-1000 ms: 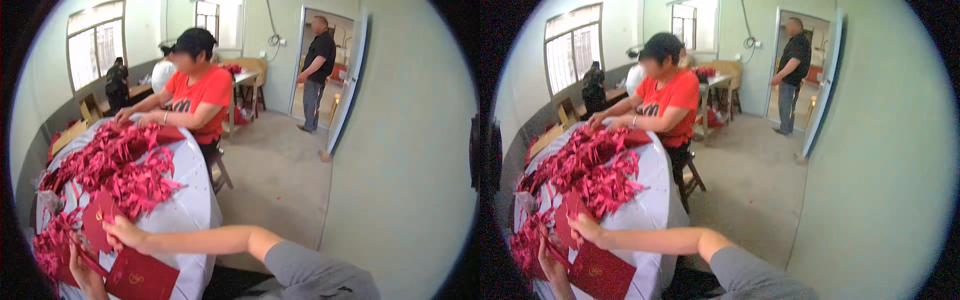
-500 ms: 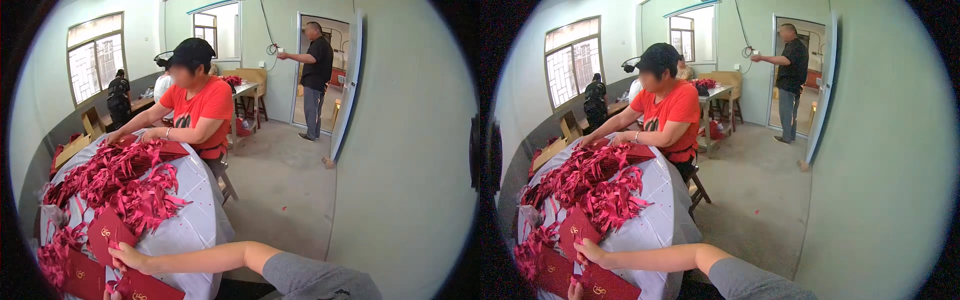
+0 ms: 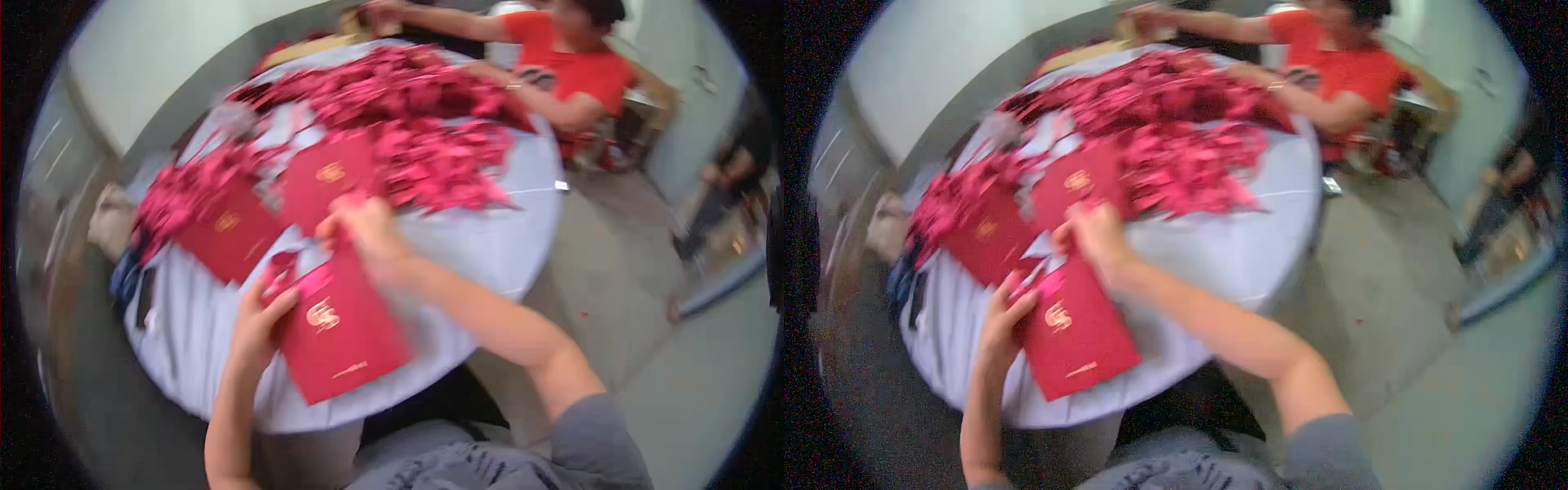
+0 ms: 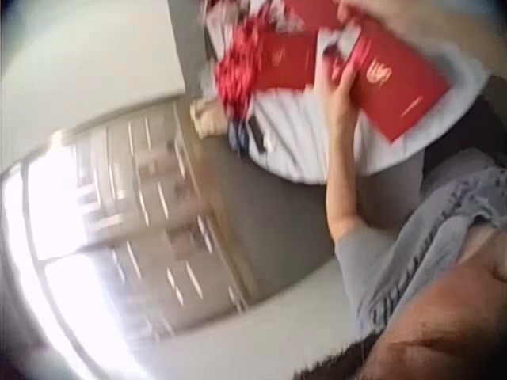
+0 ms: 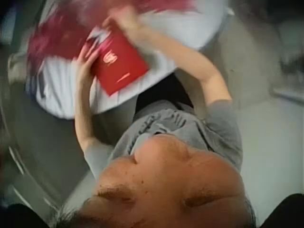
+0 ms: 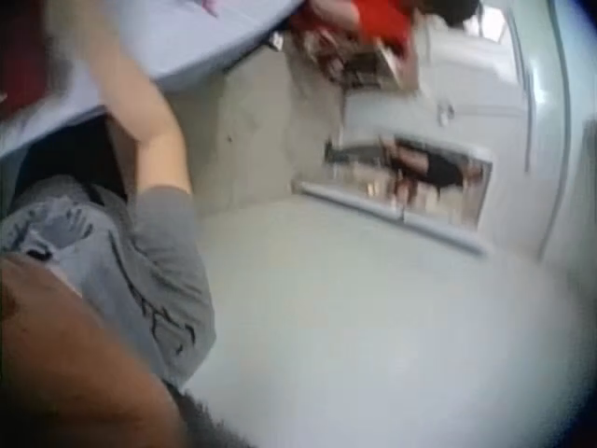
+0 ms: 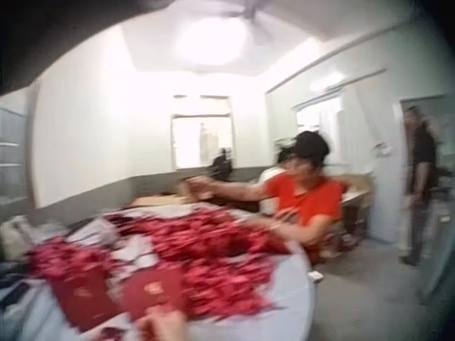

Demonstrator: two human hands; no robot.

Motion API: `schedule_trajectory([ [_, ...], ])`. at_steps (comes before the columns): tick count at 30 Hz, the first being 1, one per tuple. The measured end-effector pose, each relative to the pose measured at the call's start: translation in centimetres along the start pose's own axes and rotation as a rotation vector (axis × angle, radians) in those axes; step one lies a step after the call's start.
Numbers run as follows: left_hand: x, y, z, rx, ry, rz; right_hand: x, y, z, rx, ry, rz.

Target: The person attaches ribbon handles to paper bags by threading ribbons through the holes in the bags by hand.

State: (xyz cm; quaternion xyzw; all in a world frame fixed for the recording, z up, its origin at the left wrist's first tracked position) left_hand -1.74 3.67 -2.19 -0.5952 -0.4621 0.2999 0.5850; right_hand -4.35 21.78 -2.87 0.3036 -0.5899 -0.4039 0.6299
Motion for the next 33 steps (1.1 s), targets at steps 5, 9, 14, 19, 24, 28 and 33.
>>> schedule_trajectory([
  [5,-2.1,-1.8,-1.9,-0.023,0.002,-0.061,1.0,2.3,-0.4,-0.007,0.179,0.061],
  [9,-8.7,-6.8,-2.4,0.258,-0.139,-0.003,1.7,2.0,-0.3,-0.05,0.136,0.045],
  [14,-12.9,-11.7,1.1,0.686,-0.436,0.275,0.5,0.7,-0.6,-0.001,0.036,-0.13],
  [19,-13.0,-7.0,3.8,0.596,-0.719,1.273,0.1,-0.3,-0.5,-0.02,-0.015,-0.193],
  [24,-2.9,-8.0,1.4,0.977,-0.685,1.774,-1.3,-1.4,0.8,-0.192,-0.189,-0.268],
  [28,1.0,-6.1,6.7,0.866,-0.207,1.363,-3.2,1.9,0.9,-0.723,-0.514,-0.735],
  [33,-4.9,-1.6,15.8,0.578,-0.077,1.024,-2.5,1.3,2.2,-0.542,-0.691,-1.194],
])
Point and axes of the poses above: each hand's wrist, its own z-axis towards the middle knuckle, its own x-axis out of the palm, y = z × x, the point moved 5 cm from there along z, towards the middle knuckle, and after that the axes turned 2 degrees about y, right-handed, at the moved point
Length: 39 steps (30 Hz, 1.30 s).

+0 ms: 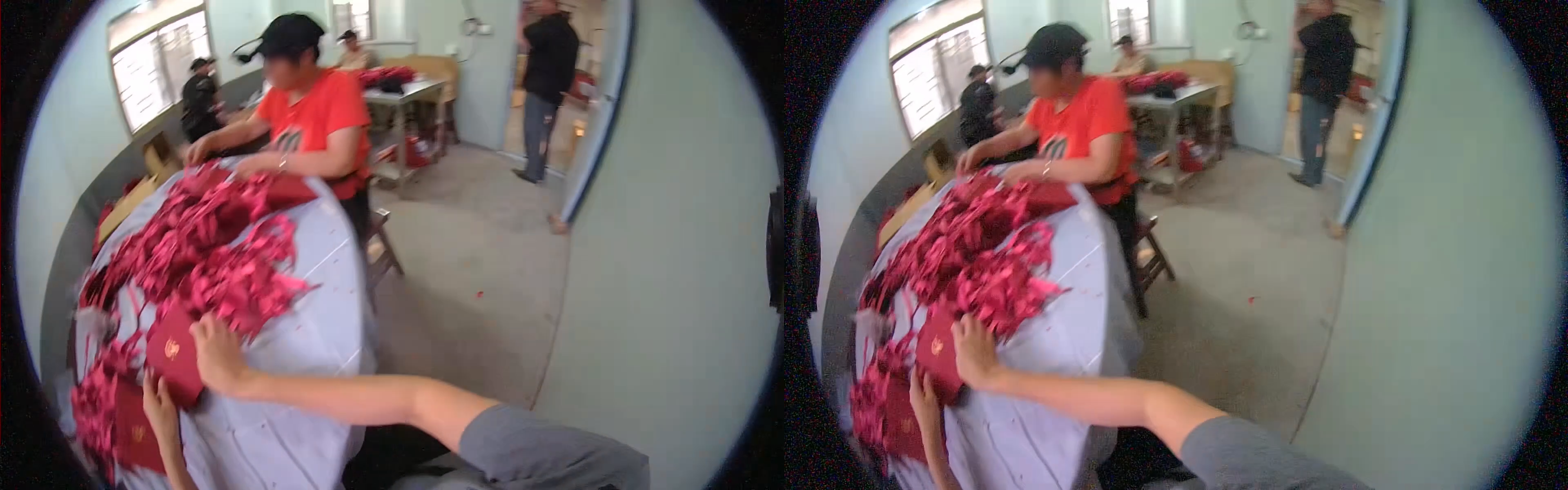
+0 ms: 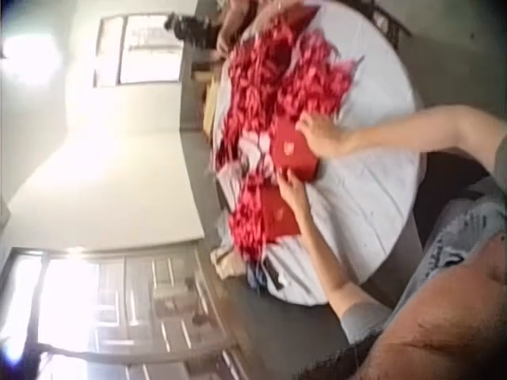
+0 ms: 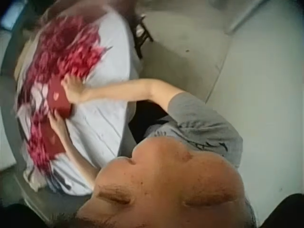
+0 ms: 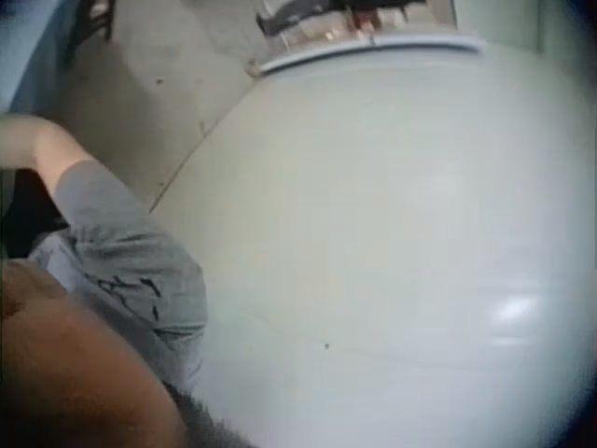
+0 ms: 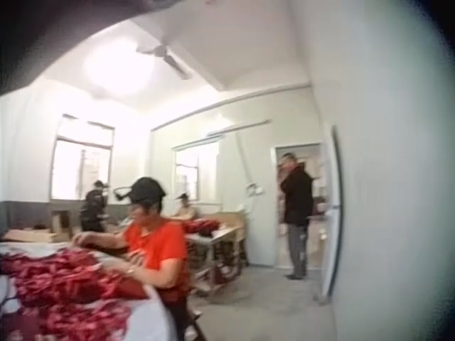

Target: The person attaches ribbon handles to paper bags by threading ribbons through the holes in the bags by hand.

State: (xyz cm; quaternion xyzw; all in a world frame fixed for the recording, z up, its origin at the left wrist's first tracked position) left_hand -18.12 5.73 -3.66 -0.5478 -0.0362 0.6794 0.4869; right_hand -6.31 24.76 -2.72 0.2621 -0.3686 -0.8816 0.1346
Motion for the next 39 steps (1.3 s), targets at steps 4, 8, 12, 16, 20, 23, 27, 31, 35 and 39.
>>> schedule_trajectory([
  [4,2.1,0.3,0.7,0.07,-0.085,0.064,0.4,-0.9,-0.4,0.001,0.199,-0.083],
  [8,2.3,0.9,1.0,0.041,-0.139,0.056,0.1,-0.5,-0.7,-0.066,0.175,-0.064],
  [12,1.6,-1.7,0.4,0.119,-0.219,-0.079,-1.0,-0.1,-0.5,-0.123,0.101,0.046],
  [16,-2.1,-5.7,-1.6,0.135,-0.38,-0.334,-3.9,2.0,0.2,-0.243,-0.179,0.265],
  [20,-4.6,-8.6,-5.4,0.031,-0.386,-0.555,-4.7,2.9,1.0,-0.102,0.003,0.643],
  [23,-3.7,-11.8,-6.9,0.096,-0.207,-0.583,-6.2,3.1,1.1,-0.185,0.073,0.57],
  [27,-3.9,-11.6,-8.3,0.143,-0.158,-0.688,-6.2,4.3,0.3,-0.291,0.02,0.566],
  [31,-4.2,-11.3,-8.6,0.257,-0.13,-0.448,-7.7,5.0,0.3,-0.432,-0.05,0.52],
  [35,-4.1,-11.7,-9.1,0.314,-0.201,-0.258,-8.3,5.6,0.0,-0.529,-0.04,0.488],
  [39,-5.8,-10.1,-9.9,0.294,-0.235,-0.188,-7.4,7.2,-0.5,-0.591,0.0,0.531],
])
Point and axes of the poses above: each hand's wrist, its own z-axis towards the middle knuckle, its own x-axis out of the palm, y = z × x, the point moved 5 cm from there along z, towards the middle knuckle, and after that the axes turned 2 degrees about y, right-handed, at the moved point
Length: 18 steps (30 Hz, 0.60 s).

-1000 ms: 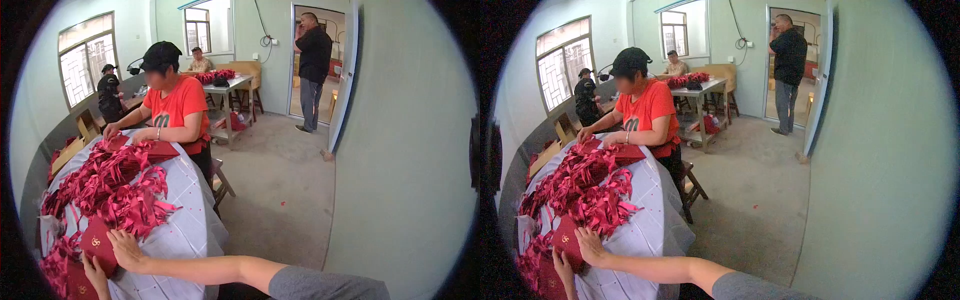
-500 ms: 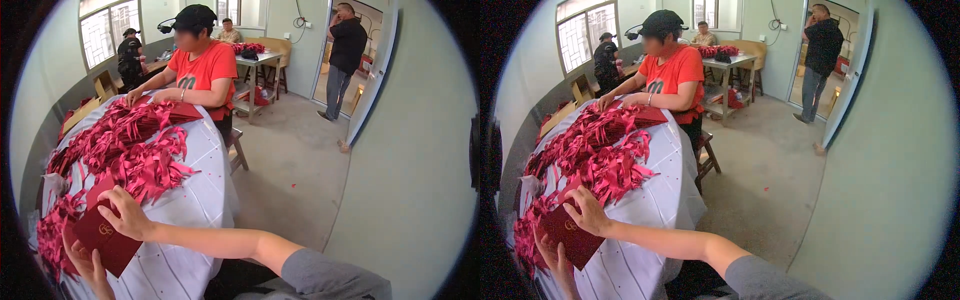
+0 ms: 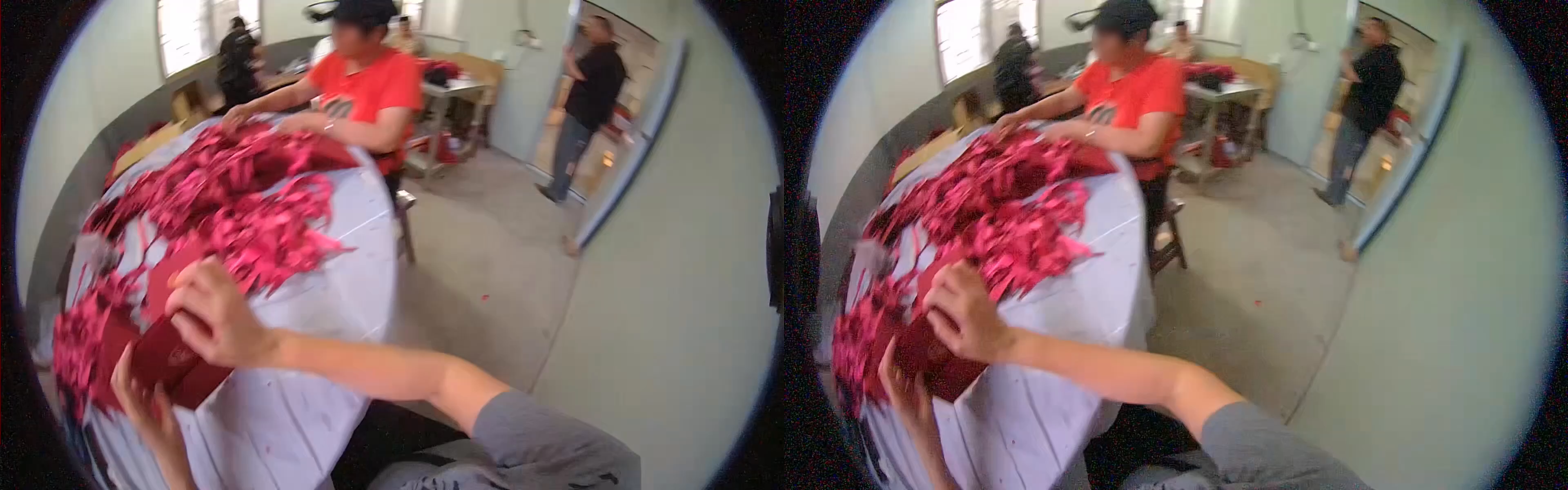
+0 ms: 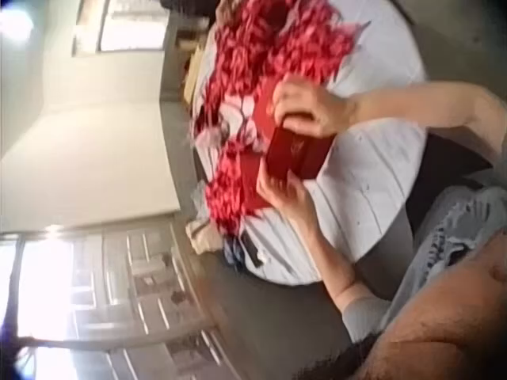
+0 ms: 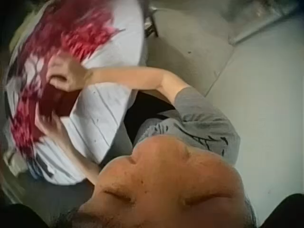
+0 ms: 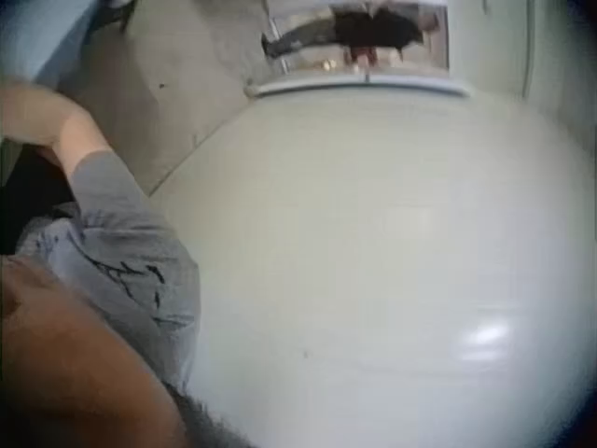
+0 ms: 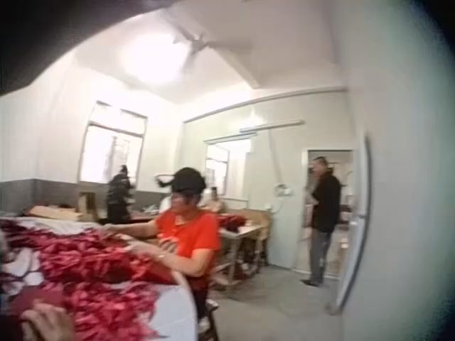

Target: The person attaches ribbon handles to paper bags by threading ribbons through the holes in the bags by hand.

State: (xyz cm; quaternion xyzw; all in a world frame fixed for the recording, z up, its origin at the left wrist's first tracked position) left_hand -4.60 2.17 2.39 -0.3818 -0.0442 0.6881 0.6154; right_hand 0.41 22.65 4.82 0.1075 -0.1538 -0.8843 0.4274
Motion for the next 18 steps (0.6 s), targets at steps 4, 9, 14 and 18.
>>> schedule_trajectory([
  [4,1.4,-3.4,1.3,-0.019,0.005,0.224,-0.9,-0.6,0.0,-0.058,0.063,-0.138],
  [9,0.6,-3.9,1.4,0.047,-0.033,0.334,-0.4,-0.3,0.2,-0.05,0.148,-0.139],
  [14,-0.2,-3.9,0.8,0.174,-0.026,0.512,0.6,-0.4,-0.4,-0.022,0.212,-0.033],
  [18,0.3,-4.1,1.1,0.208,0.0,0.568,0.5,-0.6,-0.4,-0.012,0.265,-0.04],
])
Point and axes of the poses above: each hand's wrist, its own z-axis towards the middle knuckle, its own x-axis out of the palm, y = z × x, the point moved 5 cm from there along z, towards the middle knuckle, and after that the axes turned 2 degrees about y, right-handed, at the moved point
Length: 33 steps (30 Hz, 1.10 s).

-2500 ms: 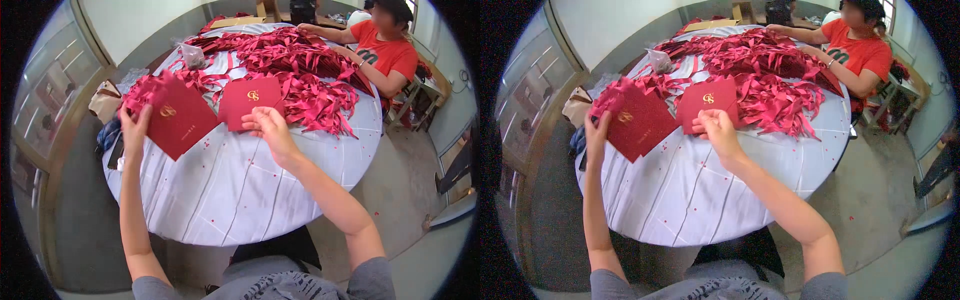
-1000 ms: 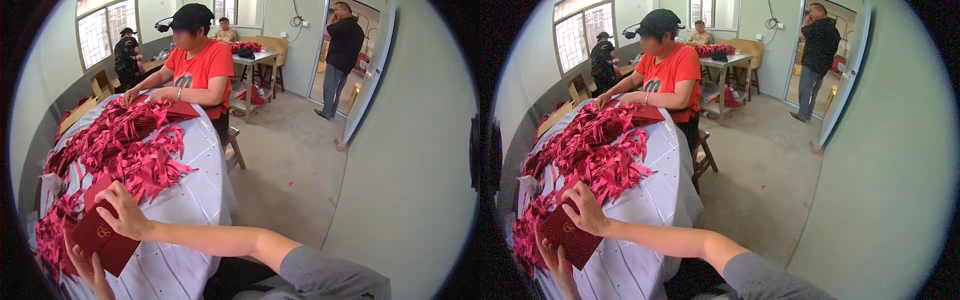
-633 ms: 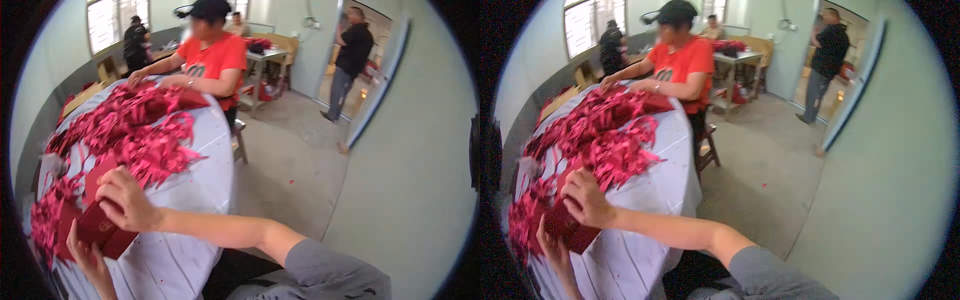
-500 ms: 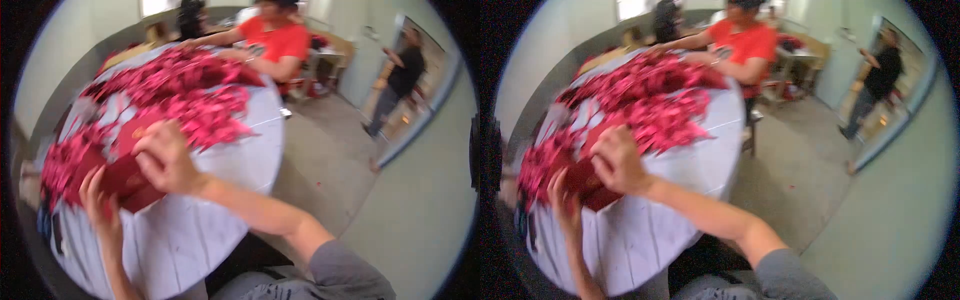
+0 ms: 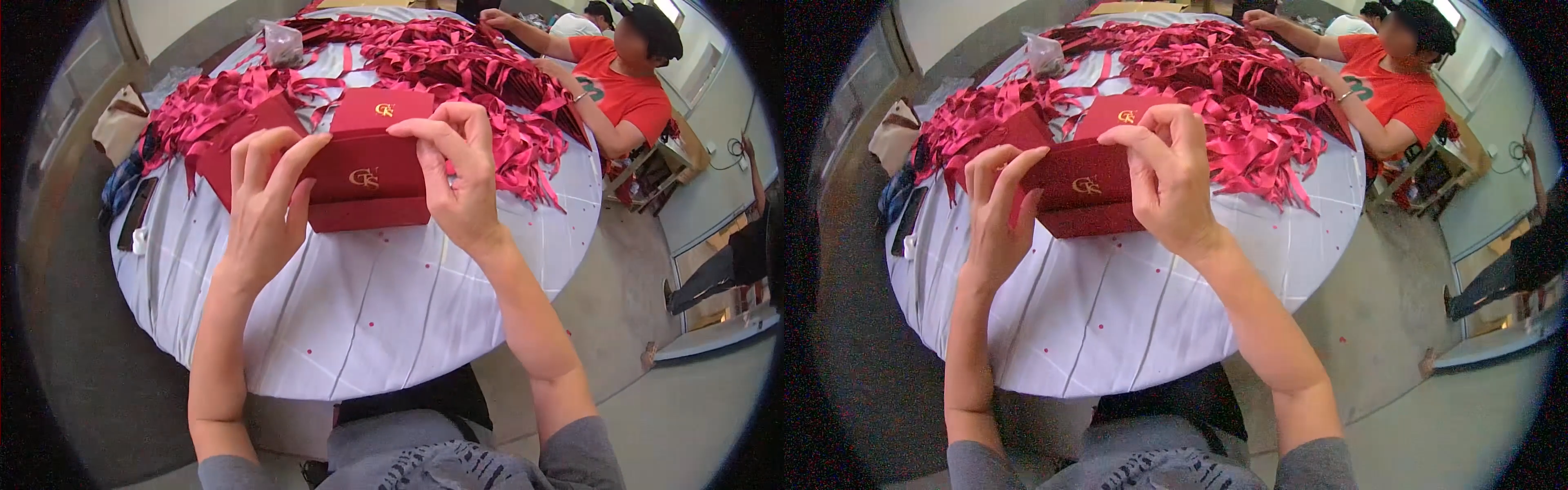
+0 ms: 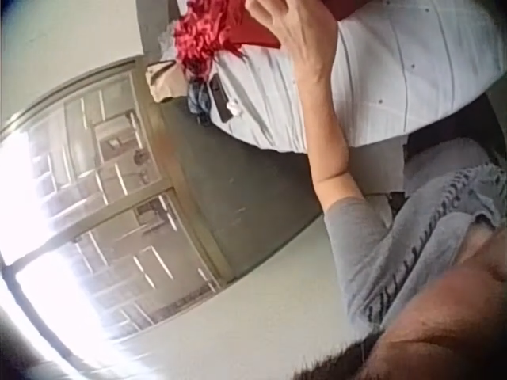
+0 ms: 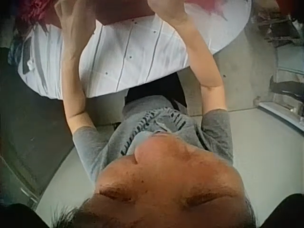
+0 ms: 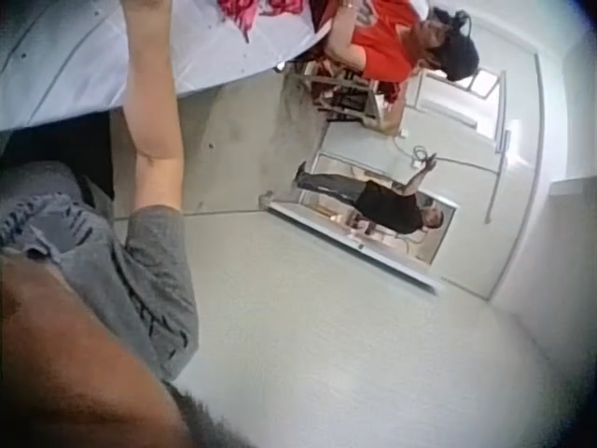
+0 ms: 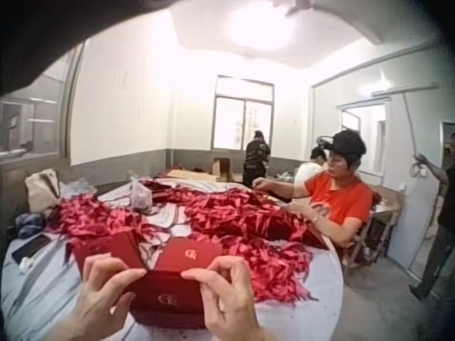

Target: The person attaches ribbon handles to paper bags by threading ribbons through the holes in the bags by hand.

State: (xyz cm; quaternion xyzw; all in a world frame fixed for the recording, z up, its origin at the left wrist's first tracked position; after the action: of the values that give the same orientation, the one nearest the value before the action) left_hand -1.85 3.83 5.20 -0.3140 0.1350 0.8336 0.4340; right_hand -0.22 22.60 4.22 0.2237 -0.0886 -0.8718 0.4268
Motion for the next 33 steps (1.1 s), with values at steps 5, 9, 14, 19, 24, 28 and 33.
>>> schedule_trajectory([
  [5,-0.1,0.0,0.3,0.001,-0.013,-0.102,0.0,0.4,0.2,-0.029,-0.009,-0.073],
  [9,-0.5,-0.3,0.5,0.046,-0.051,-0.092,0.1,0.8,0.2,-0.066,0.016,-0.114],
  [14,-1.1,-1.2,0.9,0.084,-0.085,-0.024,0.2,0.7,0.0,-0.066,0.027,-0.118],
  [19,-1.4,-1.4,1.5,0.029,-0.011,-0.028,0.5,0.7,0.1,-0.063,0.037,-0.114],
  [24,-1.7,-1.3,2.5,-0.005,0.114,0.016,0.0,1.0,-0.1,-0.084,0.019,-0.044],
  [28,-1.5,-0.3,2.3,-0.099,0.148,-0.001,-0.1,1.2,-0.3,-0.112,-0.011,-0.022],
  [33,-1.0,0.8,1.7,-0.144,0.174,-0.175,-0.3,0.3,-0.1,-0.058,0.006,0.152],
])
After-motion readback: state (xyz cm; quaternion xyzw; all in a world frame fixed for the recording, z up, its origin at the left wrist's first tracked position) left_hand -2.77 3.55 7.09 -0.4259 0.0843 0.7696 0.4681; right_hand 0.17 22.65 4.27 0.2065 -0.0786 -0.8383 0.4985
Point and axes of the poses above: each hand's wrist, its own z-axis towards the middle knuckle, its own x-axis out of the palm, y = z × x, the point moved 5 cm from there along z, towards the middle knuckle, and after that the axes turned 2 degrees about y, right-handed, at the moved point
